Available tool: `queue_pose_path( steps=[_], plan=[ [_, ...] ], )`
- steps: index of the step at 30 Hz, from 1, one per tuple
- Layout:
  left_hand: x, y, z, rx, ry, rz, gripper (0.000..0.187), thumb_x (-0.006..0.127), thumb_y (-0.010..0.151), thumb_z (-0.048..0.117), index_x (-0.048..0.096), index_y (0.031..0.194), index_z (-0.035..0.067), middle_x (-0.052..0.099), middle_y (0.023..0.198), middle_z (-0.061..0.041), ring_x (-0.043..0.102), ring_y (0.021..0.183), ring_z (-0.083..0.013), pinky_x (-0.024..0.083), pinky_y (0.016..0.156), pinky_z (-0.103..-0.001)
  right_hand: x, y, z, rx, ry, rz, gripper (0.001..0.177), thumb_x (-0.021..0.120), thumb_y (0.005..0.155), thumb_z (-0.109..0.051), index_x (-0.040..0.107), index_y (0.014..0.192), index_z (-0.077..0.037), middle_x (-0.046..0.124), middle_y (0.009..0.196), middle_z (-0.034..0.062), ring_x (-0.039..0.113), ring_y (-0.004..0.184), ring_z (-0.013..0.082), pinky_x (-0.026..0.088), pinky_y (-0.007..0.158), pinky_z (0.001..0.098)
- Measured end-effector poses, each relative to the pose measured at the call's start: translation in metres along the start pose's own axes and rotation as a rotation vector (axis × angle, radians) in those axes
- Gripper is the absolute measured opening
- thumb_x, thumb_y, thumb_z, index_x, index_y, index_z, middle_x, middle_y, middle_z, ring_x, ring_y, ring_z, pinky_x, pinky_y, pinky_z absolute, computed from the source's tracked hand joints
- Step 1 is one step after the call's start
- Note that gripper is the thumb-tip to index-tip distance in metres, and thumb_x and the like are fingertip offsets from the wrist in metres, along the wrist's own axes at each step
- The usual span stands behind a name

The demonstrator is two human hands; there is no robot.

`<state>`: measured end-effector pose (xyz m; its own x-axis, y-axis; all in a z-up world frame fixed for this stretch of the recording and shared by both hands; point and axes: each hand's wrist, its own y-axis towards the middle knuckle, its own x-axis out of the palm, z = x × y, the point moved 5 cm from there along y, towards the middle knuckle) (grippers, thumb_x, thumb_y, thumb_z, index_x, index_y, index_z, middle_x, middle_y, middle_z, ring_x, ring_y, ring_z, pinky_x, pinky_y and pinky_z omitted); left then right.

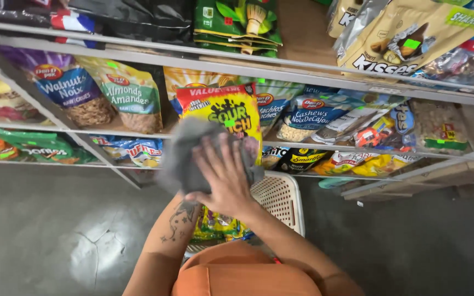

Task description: The recorder picks up snack bags from a shopping basket, wipes them down with a cleaning cloth, and places them onto a grocery store shelf.

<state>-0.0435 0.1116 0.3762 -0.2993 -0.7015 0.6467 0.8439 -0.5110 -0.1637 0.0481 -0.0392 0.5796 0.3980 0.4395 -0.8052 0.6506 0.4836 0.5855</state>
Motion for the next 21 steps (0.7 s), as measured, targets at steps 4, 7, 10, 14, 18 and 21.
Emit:
queue_pose_path(
  steps=[4,7,10,14,18,21],
  plan=[
    [-0.006,0.001,0.008,-0.021,-0.003,-0.021,0.077,0.055,0.089,0.060,0.052,0.141,0.004,0.066,0.131,-0.014,0.063,0.116,-0.0262,0.051,0.097,-0.040,0.023,0.023,0.043,0.074,-0.116,-0.123,0.084,0.052,0.099,-0.068,0.046,0.152,-0.003,0.037,0.164,0.0179,0.018,0.161,0.0444,0.013,0.129,0.0676],
    [-0.005,-0.003,0.017,-0.021,-0.009,-0.033,0.076,0.054,0.090,0.061,0.052,0.141,0.004,0.066,0.131,-0.014,0.063,0.116,-0.0261,0.051,0.096,-0.040,0.016,0.054,0.059,0.185,-0.160,-0.020,0.083,0.061,0.098,-0.061,0.044,0.153,-0.002,0.031,0.166,0.0227,0.017,0.160,0.0454,0.014,0.128,0.0662],
    [0.001,-0.003,0.023,-0.023,-0.014,-0.047,0.076,0.054,0.090,0.061,0.053,0.140,0.004,0.066,0.130,-0.014,0.064,0.115,-0.0260,0.051,0.096,-0.040,-0.009,0.069,-0.004,0.074,-0.127,-0.058,0.085,0.065,0.089,-0.056,0.044,0.154,-0.006,0.030,0.164,0.0245,0.018,0.153,0.0474,0.014,0.122,0.0661],
    [0.008,0.017,0.025,-0.020,-0.018,-0.072,0.075,0.053,0.091,0.061,0.053,0.140,0.004,0.066,0.130,-0.014,0.064,0.115,-0.0260,0.052,0.095,-0.040,0.012,-0.004,-0.029,-0.128,-0.055,-0.198,0.084,0.063,0.098,-0.056,0.040,0.163,-0.008,0.032,0.173,0.0154,0.026,0.162,0.0381,0.017,0.132,0.0620],
    [0.025,0.017,0.003,0.005,-0.055,-0.051,0.075,0.052,0.091,0.061,0.053,0.140,0.004,0.066,0.130,-0.014,0.064,0.114,-0.0259,0.052,0.094,-0.040,-0.002,-0.040,0.028,0.066,-0.030,-0.079,0.082,0.061,0.092,-0.048,0.038,0.156,-0.003,0.032,0.165,0.0221,0.027,0.154,0.0464,0.016,0.124,0.0644],
    [0.037,0.015,0.002,0.016,-0.056,-0.040,0.074,0.051,0.092,0.062,0.054,0.139,0.005,0.066,0.130,-0.014,0.064,0.114,-0.0258,0.053,0.094,-0.040,-0.011,-0.047,0.096,0.268,0.146,0.131,0.071,0.058,0.097,-0.025,0.034,0.157,0.003,0.031,0.163,0.0296,0.028,0.151,0.0482,0.024,0.122,0.0576]
  ],
)
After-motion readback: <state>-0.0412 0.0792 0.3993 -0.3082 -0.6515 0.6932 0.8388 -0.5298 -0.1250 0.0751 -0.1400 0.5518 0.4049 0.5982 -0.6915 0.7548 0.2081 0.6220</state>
